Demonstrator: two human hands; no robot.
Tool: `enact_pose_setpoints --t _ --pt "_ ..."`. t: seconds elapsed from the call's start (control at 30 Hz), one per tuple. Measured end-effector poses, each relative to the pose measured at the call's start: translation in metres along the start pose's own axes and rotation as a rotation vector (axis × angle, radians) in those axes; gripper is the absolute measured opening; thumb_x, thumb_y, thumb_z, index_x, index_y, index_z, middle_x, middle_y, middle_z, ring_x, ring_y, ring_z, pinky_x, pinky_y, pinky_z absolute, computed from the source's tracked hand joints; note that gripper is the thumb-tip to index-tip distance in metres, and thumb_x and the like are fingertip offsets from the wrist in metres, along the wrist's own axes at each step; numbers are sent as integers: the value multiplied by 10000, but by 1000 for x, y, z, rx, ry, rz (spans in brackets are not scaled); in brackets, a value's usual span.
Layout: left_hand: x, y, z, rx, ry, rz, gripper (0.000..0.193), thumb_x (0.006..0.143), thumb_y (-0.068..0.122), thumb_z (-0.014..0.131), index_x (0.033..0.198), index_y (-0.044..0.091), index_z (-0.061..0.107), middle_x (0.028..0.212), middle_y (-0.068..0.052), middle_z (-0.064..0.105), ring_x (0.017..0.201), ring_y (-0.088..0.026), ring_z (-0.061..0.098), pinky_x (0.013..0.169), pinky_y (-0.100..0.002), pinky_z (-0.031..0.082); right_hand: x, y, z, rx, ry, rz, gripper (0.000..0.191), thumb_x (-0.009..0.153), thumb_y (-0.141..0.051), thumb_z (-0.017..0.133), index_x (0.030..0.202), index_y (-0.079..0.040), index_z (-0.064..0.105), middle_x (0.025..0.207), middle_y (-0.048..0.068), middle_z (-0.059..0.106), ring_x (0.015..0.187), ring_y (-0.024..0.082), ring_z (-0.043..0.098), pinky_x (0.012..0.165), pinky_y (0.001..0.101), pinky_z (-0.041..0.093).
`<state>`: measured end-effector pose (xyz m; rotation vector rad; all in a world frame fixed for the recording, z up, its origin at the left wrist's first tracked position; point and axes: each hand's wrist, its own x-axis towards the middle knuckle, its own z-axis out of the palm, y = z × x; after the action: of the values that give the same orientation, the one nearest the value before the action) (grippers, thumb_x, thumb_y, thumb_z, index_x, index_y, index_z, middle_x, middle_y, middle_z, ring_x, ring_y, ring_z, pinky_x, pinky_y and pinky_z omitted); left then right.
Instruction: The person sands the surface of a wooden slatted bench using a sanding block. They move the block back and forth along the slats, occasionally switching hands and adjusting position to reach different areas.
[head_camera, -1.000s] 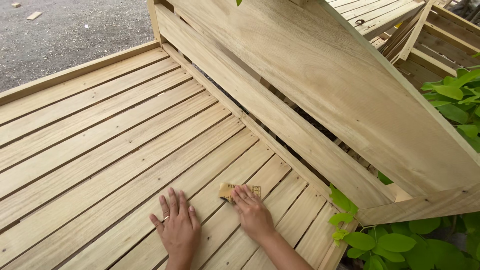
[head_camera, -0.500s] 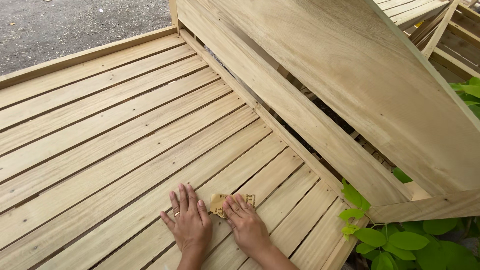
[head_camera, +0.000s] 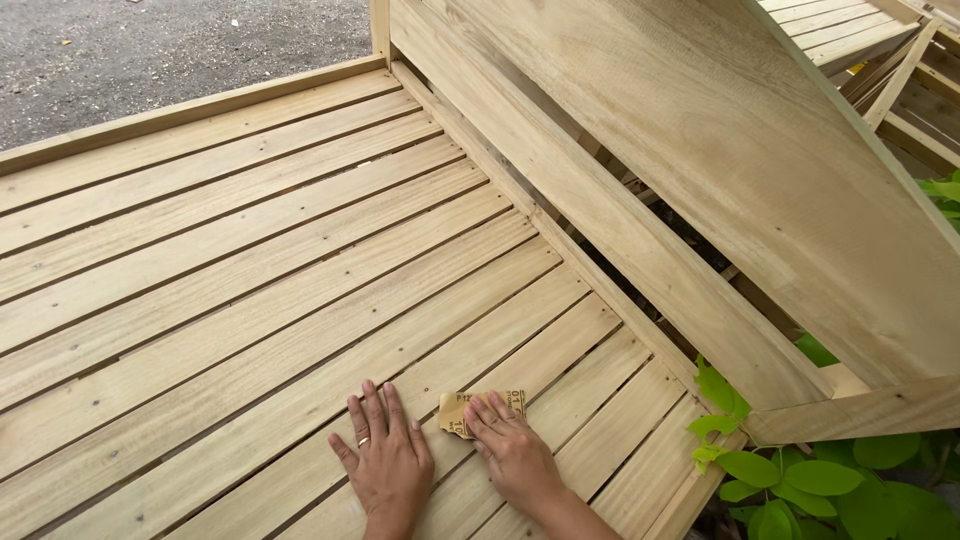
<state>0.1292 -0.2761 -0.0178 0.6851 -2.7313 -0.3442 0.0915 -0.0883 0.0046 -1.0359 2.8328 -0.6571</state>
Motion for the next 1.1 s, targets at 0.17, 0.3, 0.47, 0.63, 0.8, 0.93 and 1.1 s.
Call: enact_pose_setpoints --t 0.17,0.3,0.47,0.63,0.8,0.93,1.1 --pt "-2 1 -4 -13 -73 -63 666 945 407 329 1563 178 231 1667 -35 134 1537 -259 79 1192 -590 46 131 -20 12 40 57 -45 441 1002 -232 553 1417 -90 593 1526 90 516 1477 302 364 1201 420 285" --pt "0 -2 -9 8 -217 -70 660 975 380 313 1581 144 202 1686 -28 120 1552 -251 63 1205 -569 44 96 -19 5 52 23 -75 415 1004 -208 575 1401 -92 610 1517 79 536 1479 309 394 1199 423 324" --pt "3 2 -13 19 -260 -89 677 968 356 310 1589 121 177 1689 -28 96 1545 -240 45 1201 -563 36 -14 -10 -6 -2 42 -63 471 957 -146 614 1424 -88 602 1514 99 546 1457 314 415 1165 427 356" --pt "8 5 -19 38 -350 -100 673 984 361 304 1596 134 142 1684 -28 62 1549 -241 20 1207 -552 17 93 -22 10 18 94 -70 430 1015 -201 551 1417 -53 585 1522 113 529 1487 304 384 1215 434 297" --pt "6 2 -20 21 -340 -103 675 985 361 300 1607 147 147 1702 -19 71 1559 -228 37 1223 -543 22 80 -26 19 26 74 -78 407 1035 -206 541 1413 -65 591 1526 111 523 1491 310 394 1224 431 314" --pt "8 3 -13 -1 -233 -78 676 975 357 297 1598 126 177 1690 -37 110 1539 -245 69 1201 -552 30 -14 -19 3 -18 33 -16 453 979 -164 598 1428 -107 601 1513 91 533 1450 316 415 1162 491 338" --pt "6 -2 -12 -136 -229 -112 616 1022 385 290 1600 177 247 1693 -6 170 1569 -230 95 1243 -550 27 36 -24 11 -4 99 -48 423 993 -186 589 1405 -98 615 1491 92 560 1445 312 430 1173 451 355"
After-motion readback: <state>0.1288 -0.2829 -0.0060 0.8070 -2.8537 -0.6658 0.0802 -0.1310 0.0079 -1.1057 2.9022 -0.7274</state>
